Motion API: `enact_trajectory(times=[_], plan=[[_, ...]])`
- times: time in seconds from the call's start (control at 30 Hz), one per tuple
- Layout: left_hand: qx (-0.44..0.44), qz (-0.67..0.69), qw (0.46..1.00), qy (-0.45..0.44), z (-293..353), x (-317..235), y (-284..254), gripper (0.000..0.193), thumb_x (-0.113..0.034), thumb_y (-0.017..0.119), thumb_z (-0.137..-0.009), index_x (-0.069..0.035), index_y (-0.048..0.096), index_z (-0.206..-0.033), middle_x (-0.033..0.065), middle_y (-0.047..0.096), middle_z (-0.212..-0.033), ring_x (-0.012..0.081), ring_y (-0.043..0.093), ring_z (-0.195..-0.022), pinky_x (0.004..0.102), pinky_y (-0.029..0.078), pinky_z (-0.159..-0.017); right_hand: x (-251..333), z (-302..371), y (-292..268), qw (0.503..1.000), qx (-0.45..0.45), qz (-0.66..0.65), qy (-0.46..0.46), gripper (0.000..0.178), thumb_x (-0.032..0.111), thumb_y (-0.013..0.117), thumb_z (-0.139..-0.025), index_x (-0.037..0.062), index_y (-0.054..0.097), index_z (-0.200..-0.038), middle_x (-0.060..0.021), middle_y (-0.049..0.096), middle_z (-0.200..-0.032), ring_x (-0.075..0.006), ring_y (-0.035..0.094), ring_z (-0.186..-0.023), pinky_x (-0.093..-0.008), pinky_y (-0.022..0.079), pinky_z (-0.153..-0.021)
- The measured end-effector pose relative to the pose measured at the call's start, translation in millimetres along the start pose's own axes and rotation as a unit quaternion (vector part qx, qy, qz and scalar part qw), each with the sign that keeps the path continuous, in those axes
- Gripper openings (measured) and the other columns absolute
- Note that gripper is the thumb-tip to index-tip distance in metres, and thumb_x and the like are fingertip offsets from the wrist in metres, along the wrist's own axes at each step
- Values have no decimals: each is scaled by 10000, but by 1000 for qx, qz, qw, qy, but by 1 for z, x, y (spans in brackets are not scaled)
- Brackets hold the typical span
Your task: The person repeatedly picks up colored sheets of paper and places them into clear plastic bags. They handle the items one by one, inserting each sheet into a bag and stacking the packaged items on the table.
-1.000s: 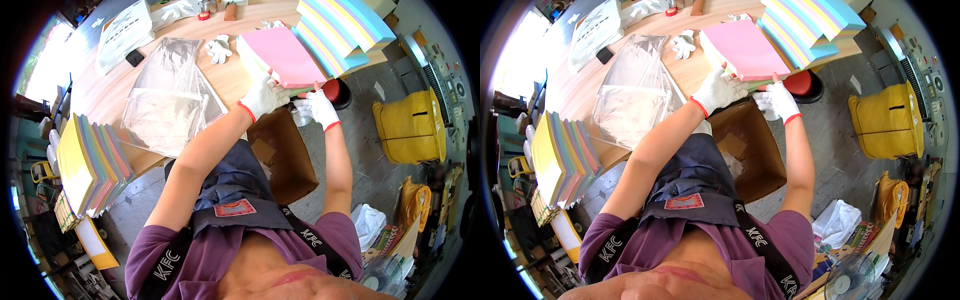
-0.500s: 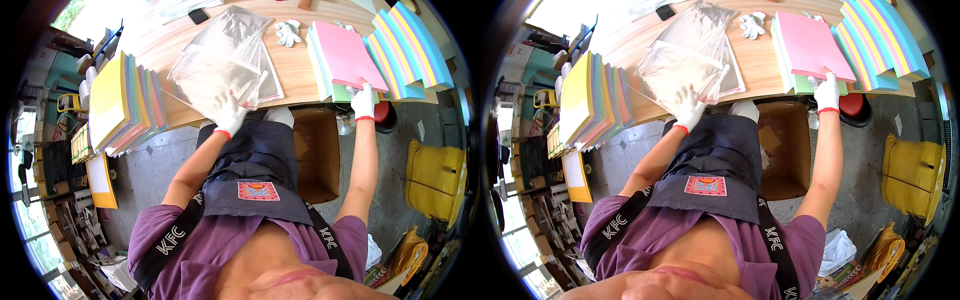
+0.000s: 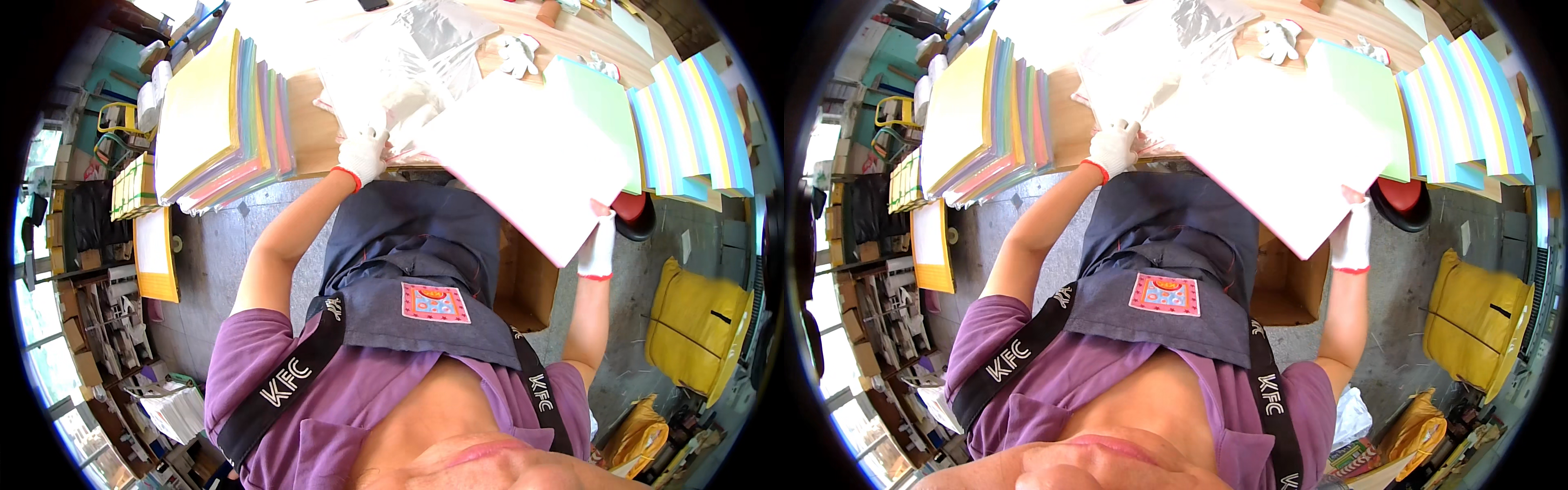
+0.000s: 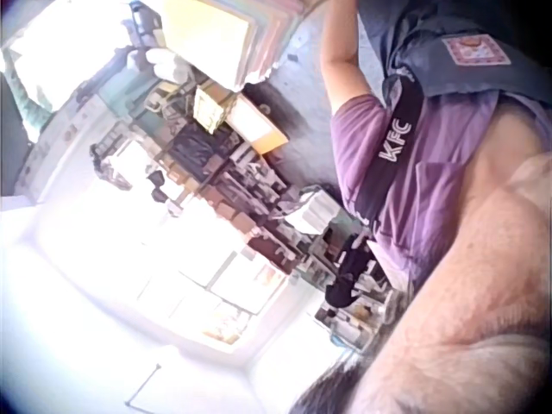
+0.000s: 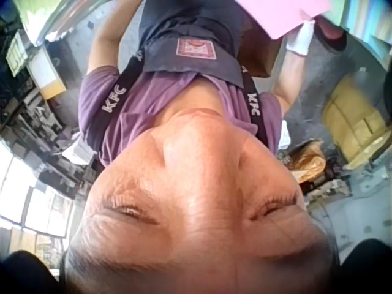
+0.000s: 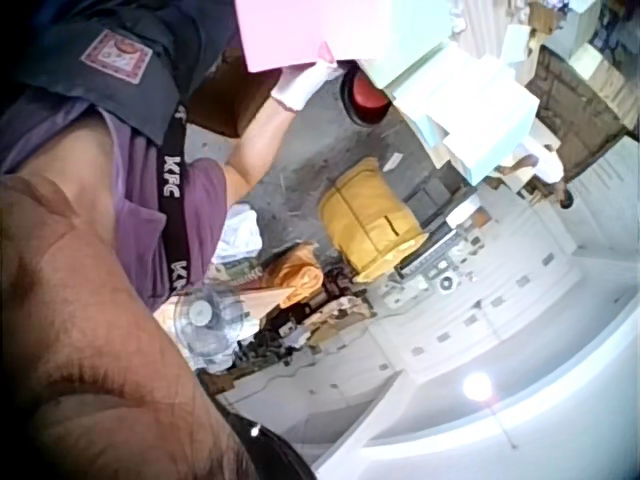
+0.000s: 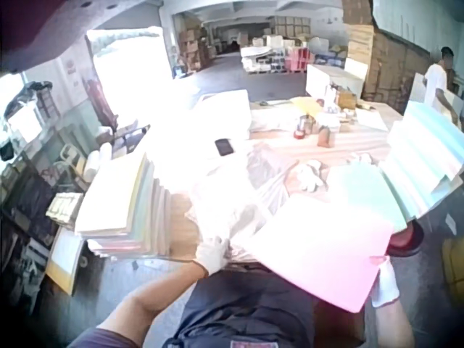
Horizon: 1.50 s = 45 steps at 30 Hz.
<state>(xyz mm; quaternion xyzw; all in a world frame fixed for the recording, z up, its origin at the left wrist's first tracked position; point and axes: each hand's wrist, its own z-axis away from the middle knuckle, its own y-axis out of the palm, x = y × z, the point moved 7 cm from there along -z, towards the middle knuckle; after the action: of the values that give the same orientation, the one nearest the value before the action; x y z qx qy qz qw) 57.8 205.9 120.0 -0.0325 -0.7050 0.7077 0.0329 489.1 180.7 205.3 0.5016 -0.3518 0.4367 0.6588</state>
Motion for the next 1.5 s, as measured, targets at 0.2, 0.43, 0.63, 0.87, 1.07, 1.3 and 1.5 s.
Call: enact_trajectory(times=[0.2,0.43,0.63,0.87,1.07,1.3,1.5], plan=[[-21,126,983,-135,-3,52,23,197,-176,580,-808,-153,592,-1003,96,612,-1034,319,629,-937,450,511,-769,-68,27,38,982,102,10,158,559,225,623,-790,-97,506,-1232,-172,598,-1172,-249,609,-1051,-347,500,-921],[-116,275,949,-101,36,63,22,282,-138,560,-789,-172,600,-1066,66,598,-1037,294,580,-1025,433,491,-831,-114,17,66,979,85,9,185,451,297,625,-806,0,574,-1142,-79,651,-921,-166,646,-787,-288,538,-641],[-145,244,949,-134,41,64,14,206,-149,592,-785,-171,619,-989,29,623,-998,291,623,-918,455,506,-734,-133,1,72,973,105,-65,197,239,245,569,-875,47,583,-1007,5,594,-659,-87,496,-423,-196,388,-357],[-246,299,904,-180,27,74,-10,234,-95,584,-807,-155,629,-1028,61,629,-946,262,635,-728,387,484,-627,-152,11,96,962,123,-142,198,241,156,519,-908,-28,575,-1052,-11,607,-793,-60,578,-595,-193,447,-417],[-250,249,929,-112,33,61,-26,353,-66,610,-742,-179,630,-1075,49,644,-993,257,648,-728,376,503,-613,-161,9,102,949,114,-207,210,222,167,509,-916,-14,578,-1025,-23,614,-789,-91,588,-594,-200,491,-487],[-364,652,651,-133,77,-4,-13,528,71,560,-839,-144,471,-1313,102,585,-1111,171,625,-831,314,521,-654,-166,18,97,957,93,-202,186,288,210,537,-918,-4,568,-1109,-60,645,-918,-125,632,-668,-219,533,-531],[-41,979,49,-195,13,-100,109,406,-246,462,-990,-53,419,-1344,162,558,-1216,256,607,-1054,366,547,-843,-172,32,95,964,65,-177,189,219,206,561,-907,31,582,-1037,-21,634,-790,-113,588,-545,-218,478,-447]])
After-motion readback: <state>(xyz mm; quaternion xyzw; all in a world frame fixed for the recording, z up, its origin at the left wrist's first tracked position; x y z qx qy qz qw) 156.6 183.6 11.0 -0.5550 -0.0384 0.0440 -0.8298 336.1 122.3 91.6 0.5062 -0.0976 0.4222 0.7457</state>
